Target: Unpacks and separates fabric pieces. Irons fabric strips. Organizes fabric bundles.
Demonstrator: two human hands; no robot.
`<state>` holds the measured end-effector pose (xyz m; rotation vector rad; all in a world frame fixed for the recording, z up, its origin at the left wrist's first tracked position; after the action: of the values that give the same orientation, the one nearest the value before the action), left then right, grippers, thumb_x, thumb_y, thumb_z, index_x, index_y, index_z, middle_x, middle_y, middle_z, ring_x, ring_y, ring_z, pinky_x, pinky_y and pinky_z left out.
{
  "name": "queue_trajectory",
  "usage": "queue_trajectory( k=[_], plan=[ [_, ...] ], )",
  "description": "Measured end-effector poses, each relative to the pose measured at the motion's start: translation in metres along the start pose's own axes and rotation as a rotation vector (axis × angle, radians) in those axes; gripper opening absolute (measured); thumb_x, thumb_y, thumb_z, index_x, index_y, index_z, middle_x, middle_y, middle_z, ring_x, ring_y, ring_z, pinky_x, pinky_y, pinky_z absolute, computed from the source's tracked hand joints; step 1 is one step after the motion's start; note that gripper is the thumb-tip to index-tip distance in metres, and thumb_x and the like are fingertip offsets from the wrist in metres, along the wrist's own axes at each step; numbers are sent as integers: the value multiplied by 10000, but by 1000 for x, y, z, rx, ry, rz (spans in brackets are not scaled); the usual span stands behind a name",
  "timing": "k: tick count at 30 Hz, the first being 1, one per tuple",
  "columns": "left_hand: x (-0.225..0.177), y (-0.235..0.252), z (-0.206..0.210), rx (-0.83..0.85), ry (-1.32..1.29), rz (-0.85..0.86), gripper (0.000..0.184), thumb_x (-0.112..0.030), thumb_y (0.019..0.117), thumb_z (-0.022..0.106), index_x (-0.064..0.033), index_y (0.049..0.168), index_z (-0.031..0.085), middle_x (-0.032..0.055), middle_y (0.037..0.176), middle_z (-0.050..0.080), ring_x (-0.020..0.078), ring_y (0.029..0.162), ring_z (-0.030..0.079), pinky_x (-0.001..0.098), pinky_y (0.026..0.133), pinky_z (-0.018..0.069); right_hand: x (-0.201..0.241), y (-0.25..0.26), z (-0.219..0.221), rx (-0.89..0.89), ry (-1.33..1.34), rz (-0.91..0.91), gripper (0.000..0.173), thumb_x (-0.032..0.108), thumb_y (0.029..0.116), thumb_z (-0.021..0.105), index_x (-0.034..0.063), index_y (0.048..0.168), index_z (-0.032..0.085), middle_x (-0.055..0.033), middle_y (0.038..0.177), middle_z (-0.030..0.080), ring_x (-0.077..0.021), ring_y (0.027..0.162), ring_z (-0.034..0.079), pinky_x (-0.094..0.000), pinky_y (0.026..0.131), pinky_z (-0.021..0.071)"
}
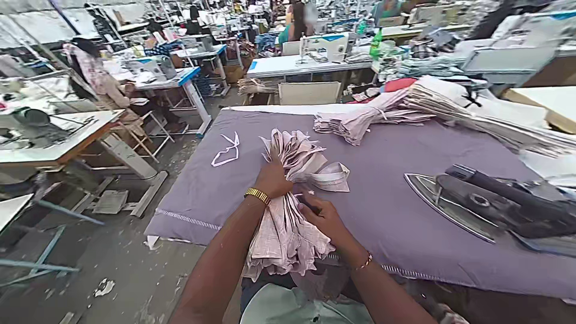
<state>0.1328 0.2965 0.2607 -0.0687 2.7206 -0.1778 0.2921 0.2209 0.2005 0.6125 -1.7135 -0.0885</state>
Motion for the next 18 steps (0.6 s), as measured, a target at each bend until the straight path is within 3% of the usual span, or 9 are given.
queue_trajectory(
  k=[2, 4, 6, 8, 9, 11, 14, 16, 18],
  plan=[
    [20, 2, -2, -73, -189, -2, 1299, -348, 666, 874, -32, 1617, 48, 235, 1318, 619, 350, 1210, 643, 560, 1010, 533, -5, 0, -4, -20, -11, 60, 418, 219, 1030, 592, -44, 1352, 636, -184, 1450, 598, -175, 1343, 585, -329, 1136, 483],
    [43, 5, -10, -128, -445, 35, 1255, -318, 625, 925, -34, 1593, 179, 193, 1402, 583, 267, 1290, 598, 483, 1088, 510, -3, -1, -4, -16, 24, 22, 383, 211, 1047, 559, -40, 1316, 664, -172, 1449, 604, -194, 1390, 544, -354, 1176, 454],
    [66, 6, -29, -121, -630, 57, 1101, -295, 653, 940, -64, 1536, 324, 131, 1340, 636, 196, 1218, 645, 433, 1043, 556, 1, -2, -4, -21, 70, -24, 356, 186, 1057, 531, -44, 1281, 685, -166, 1433, 622, -212, 1413, 527, -362, 1190, 446],
    [90, 4, -60, -133, -740, 76, 800, -236, 732, 917, -74, 1406, 519, 114, 1176, 725, 206, 1041, 727, 441, 917, 620, 0, -5, -3, -20, 53, -45, 346, 178, 1050, 550, -51, 1268, 690, -176, 1415, 633, -214, 1392, 550, -359, 1174, 463],
    [103, 5, -78, -138, -768, 83, 708, -213, 772, 895, -87, 1381, 557, 111, 1135, 740, 214, 983, 740, 440, 874, 631, -2, -6, -2, -18, 9, -42, 358, 205, 1029, 599, -36, 1276, 693, -162, 1412, 638, -199, 1365, 575, -353, 1151, 486],
    [131, 9, -115, -143, -795, 81, 637, -200, 826, 851, -92, 1383, 563, 120, 1117, 744, 224, 937, 744, 434, 831, 632, -6, -7, 2, 2, -120, -27, 416, 285, 987, 668, 26, 1312, 697, -106, 1452, 617, -152, 1330, 595, -334, 1113, 505],
    [180, 30, -157, -66, -813, 97, 594, -140, 884, 793, -88, 1414, 527, 116, 1146, 740, 211, 980, 746, 412, 874, 632, -8, -8, 9, 32, -266, -33, 432, 364, 977, 658, 89, 1304, 719, -46, 1485, 595, -141, 1336, 577, -352, 1115, 486],
    [209, 35, -166, 18, -691, 74, 568, -109, 917, 758, -83, 1421, 498, 96, 1162, 729, 172, 999, 734, 377, 899, 617, -7, -8, 13, 44, -329, -47, 430, 382, 976, 645, 103, 1293, 728, -34, 1478, 601, -150, 1347, 566, -357, 1124, 475],
    [243, 33, -149, 98, -520, -13, 593, -118, 908, 767, -72, 1433, 496, 119, 1185, 704, 193, 1023, 705, 416, 918, 587, -4, -7, 17, 41, -385, -77, 430, 397, 980, 634, 108, 1281, 736, -26, 1458, 619, -156, 1347, 565, -363, 1126, 471]
  ],
)
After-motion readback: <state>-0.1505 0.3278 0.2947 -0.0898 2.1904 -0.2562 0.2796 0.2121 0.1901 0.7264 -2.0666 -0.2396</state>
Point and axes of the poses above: each hand's wrist, its own y-axis towards the middle knuckle, its own z-axis out of the palm, x = y × z, the point moved 8 cm from there along y, towards the middle knuckle
